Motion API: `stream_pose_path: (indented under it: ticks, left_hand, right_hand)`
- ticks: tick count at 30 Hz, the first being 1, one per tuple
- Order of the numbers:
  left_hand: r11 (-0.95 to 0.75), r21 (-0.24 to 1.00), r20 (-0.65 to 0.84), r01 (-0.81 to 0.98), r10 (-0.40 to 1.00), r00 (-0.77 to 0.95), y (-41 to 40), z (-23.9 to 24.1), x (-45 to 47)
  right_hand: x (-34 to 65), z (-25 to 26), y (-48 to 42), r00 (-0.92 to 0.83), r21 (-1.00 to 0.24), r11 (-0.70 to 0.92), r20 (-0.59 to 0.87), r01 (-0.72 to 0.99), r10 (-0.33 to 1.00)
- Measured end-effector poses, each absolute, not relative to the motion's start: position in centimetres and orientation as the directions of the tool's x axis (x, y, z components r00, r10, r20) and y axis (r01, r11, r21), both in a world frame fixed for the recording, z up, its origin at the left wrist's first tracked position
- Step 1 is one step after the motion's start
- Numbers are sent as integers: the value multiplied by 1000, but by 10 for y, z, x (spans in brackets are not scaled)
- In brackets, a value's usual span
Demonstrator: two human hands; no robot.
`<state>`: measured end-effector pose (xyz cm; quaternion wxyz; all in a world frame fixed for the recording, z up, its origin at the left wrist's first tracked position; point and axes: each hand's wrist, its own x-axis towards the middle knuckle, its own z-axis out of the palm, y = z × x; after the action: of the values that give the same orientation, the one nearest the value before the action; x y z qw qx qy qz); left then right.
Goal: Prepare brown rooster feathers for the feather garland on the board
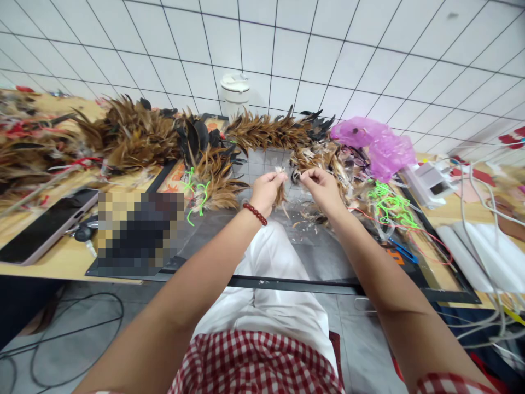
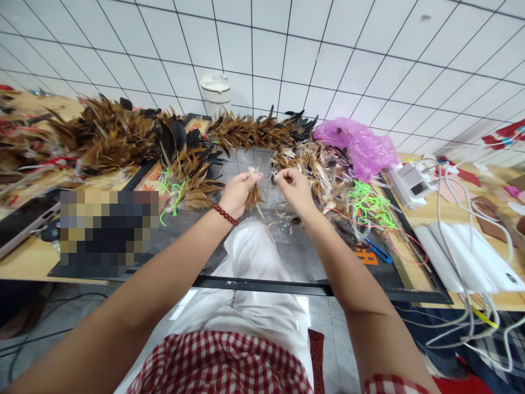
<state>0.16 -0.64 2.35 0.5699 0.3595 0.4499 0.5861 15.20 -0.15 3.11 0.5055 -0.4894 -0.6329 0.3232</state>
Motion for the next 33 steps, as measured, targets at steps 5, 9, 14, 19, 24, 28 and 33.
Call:
stream_pose_path:
  ticks: [5,9,14,19,24,28,33]
  left_hand:
    - [-189,976,167,-108,968,-188,-1,17,1]
    - [-101,979,73,-177,985,-157,-5,18,2]
    - [27,953,-36,-301,999,-24,-9,19,6]
    - [43,925,-43,-378,999,9,-13,21,11]
    - [112,909,-92,-402,993,69,-18,26,12]
    - [157,907,-117,-392,985,124,-20,31,10]
    - [93,933,-69,-347,994,82,-21,34,10]
  right_hand:
    - [155,35,0,-96,-971,190,177,147,980]
    - [151,37,0,-99,-993,111,114,-36,988]
    - [143,38,-6,-115,-976,199,209,-89,971]
    - [137,36,-11,-108,-958,288,285,5,952]
    - [136,39,-15,-69,-938,326,320,114,945]
    - [138,40,-12,6,-920,351,357,177,934]
    - [140,37,-7,-66,-961,270,266,61,962]
